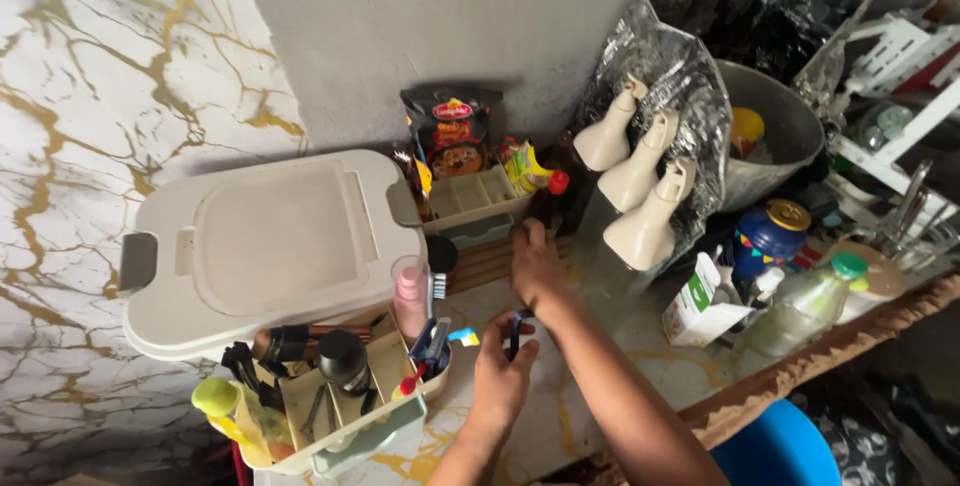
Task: The person organizes personal care items on a cluttered countertop. They place toothbrushes, toothpaste, razors, and small bottles into a beige plastic organizer, then move a white lidded container and other items to make space.
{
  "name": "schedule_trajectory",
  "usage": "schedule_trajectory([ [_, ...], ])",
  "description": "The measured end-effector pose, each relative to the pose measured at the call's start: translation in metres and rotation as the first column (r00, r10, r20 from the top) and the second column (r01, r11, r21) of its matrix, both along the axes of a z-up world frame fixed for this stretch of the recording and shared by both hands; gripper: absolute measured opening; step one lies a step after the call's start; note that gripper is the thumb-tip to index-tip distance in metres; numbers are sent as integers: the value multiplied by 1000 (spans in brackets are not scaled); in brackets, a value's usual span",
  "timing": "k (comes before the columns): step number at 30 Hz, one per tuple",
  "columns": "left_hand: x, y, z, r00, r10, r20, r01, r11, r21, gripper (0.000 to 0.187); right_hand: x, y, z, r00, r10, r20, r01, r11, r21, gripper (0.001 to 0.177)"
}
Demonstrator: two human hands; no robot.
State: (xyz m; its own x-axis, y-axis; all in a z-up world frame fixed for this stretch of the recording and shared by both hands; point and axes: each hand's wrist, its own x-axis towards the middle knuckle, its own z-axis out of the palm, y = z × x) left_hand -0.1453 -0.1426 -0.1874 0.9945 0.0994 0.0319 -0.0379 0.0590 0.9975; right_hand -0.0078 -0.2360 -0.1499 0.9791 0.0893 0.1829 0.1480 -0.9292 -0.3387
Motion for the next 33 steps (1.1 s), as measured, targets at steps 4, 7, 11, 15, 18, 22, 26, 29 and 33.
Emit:
schedule_trajectory([
  [4,0,0,6,986,-16,-168,0,996,-95,50,-39,-14,29,995,52,79,-66,979,191,44],
  [7,-1,-2,6,984,-2,-180,-11,997,-71,43,-82,-49,44,939,-43,342,-130,875,466,27],
  [11,-4,-4,5,990,-1,-142,13,996,87,28,-105,-83,45,689,-302,659,-88,868,489,59],
  [15,-5,-11,3,997,-8,-73,15,996,89,32,-101,-91,25,727,-342,595,22,878,478,93],
  [18,-7,-13,4,991,-30,-132,47,990,131,30,-95,-103,13,684,-371,628,50,883,467,97],
  [22,-7,-13,7,975,-41,-219,71,989,131,34,-80,-115,11,620,-425,660,154,890,429,99],
  [26,-8,-15,-1,987,-74,-141,92,987,130,33,-63,-109,8,634,-416,652,133,889,438,101],
  [29,-6,-16,-8,992,-80,-101,95,983,160,34,-53,-105,11,631,-415,656,123,888,443,101],
  [33,-4,-13,-11,992,-69,-109,93,969,227,29,-55,-101,15,630,-428,647,157,887,434,103],
])
